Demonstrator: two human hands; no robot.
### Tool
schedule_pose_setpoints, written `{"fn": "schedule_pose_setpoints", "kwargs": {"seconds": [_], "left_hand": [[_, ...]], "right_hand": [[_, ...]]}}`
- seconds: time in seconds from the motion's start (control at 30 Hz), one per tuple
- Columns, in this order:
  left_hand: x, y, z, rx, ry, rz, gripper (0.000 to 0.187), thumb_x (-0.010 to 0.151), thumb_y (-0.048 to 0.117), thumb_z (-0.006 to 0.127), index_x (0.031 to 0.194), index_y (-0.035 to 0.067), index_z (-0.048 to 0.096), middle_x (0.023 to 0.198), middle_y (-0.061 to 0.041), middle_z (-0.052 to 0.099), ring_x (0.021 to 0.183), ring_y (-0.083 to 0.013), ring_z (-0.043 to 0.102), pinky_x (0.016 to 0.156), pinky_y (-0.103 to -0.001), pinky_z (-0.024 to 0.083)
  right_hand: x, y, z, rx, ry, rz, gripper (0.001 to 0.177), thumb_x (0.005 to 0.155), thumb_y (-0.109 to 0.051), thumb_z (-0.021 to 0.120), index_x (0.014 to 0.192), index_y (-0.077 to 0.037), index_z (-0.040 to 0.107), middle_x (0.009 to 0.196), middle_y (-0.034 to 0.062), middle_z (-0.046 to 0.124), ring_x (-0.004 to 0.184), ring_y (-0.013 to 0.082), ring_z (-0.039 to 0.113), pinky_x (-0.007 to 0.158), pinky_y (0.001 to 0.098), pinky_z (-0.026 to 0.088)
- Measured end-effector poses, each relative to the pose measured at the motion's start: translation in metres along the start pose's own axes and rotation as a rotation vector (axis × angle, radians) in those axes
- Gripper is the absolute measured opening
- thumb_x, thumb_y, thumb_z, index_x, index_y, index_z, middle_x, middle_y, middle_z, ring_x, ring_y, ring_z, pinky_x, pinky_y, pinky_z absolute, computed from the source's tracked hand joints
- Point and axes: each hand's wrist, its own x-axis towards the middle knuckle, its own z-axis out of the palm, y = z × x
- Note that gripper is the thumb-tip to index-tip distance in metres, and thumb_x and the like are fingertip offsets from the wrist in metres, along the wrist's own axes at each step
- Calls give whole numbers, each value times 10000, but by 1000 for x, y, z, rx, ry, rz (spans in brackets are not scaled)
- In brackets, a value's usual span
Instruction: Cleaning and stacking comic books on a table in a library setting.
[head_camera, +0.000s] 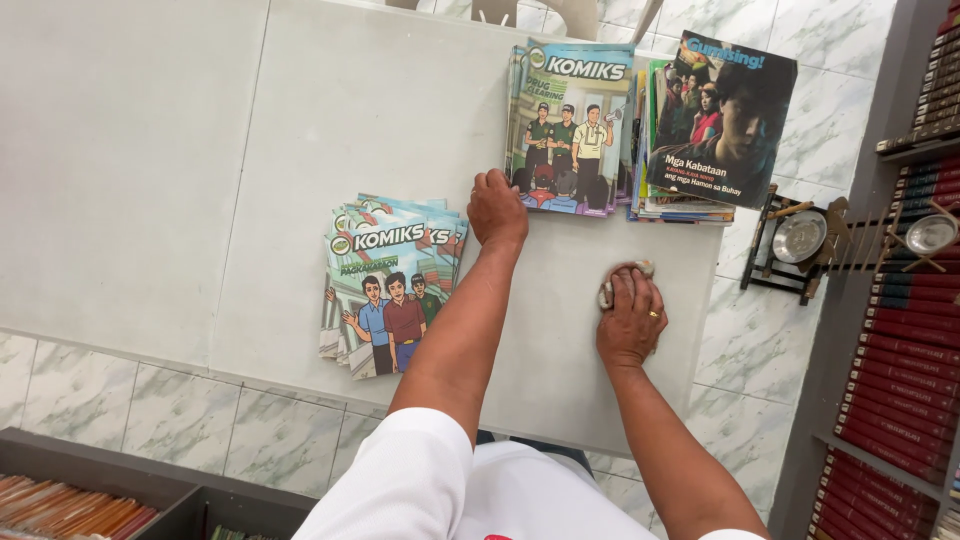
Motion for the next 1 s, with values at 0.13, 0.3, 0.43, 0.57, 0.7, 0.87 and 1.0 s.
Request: {"fn": "schedule_pose_setpoints", "kwargs": {"seconds": [0.13, 0.3, 0.43, 0.57, 0.7, 0.87, 1.0], "left_hand": [[-22, 1, -39, -278, -59, -23, 92, 1056, 199, 530, 1092, 115, 520, 901, -121, 677, 882, -360, 741, 810, -497, 563], [-87, -36, -82, -711, -156, -75, 112, 965, 175, 646, 981, 89, 576, 590, -97, 687, 556, -222, 705, 703, -366, 556], [-146, -104, -70, -883, -313, -84, 96, 963, 80, 658, 980, 53, 568, 603, -139, 689, 477, -206, 667, 493, -292, 532], [-196, -156, -38, -987, -503, -209, 133, 987, 17, 636, 1079, 11, 540, 684, -171, 696, 498, -213, 680, 449, -256, 546], [-208, -189, -11, -753, -596, -204, 166, 992, 3, 599, 1150, 44, 572, 806, -168, 747, 556, -187, 716, 495, -246, 581], [-207, -180, -43, -573, -648, -189, 326, 955, 15, 505, 1258, 128, 467, 961, -223, 738, 832, -347, 719, 755, -407, 600], [-209, -176, -47, -604, -611, -221, 241, 997, 25, 507, 1200, 154, 521, 736, -70, 767, 607, -158, 754, 586, -217, 602]], "right_hand": [[4, 5, -2, -33, 52, -39, 331, 963, -155, 628, 1243, -327, 669, 1417, -45, 588, 1326, 234, 529, 998, 429, 382], [24, 21, -22, 295, -102, 145, 246, 948, -53, 595, 1093, -201, 729, 1174, 66, 689, 1168, 379, 646, 935, 517, 469], [35, 21, -54, 508, 83, 170, 518, 751, 76, 495, 1200, -58, 717, 1269, 196, 631, 1232, 439, 596, 1048, 524, 409], [39, -56, -114, 492, 92, -95, 409, 826, 91, 531, 1146, -38, 750, 1253, 204, 657, 1191, 439, 620, 1036, 523, 436], [6, -137, -116, 600, -67, -395, 214, 914, -80, 649, 1041, -188, 784, 1190, 71, 722, 1173, 301, 661, 1027, 455, 487], [-34, -135, -55, 498, -150, -620, 324, 936, -171, 578, 1221, -261, 702, 1399, 30, 646, 1315, 261, 586, 1096, 487, 370], [3, -101, -34, 272, -199, -647, 458, 805, -82, 703, 1256, -162, 697, 1349, 142, 680, 1358, 377, 566, 1114, 690, 353]]}}
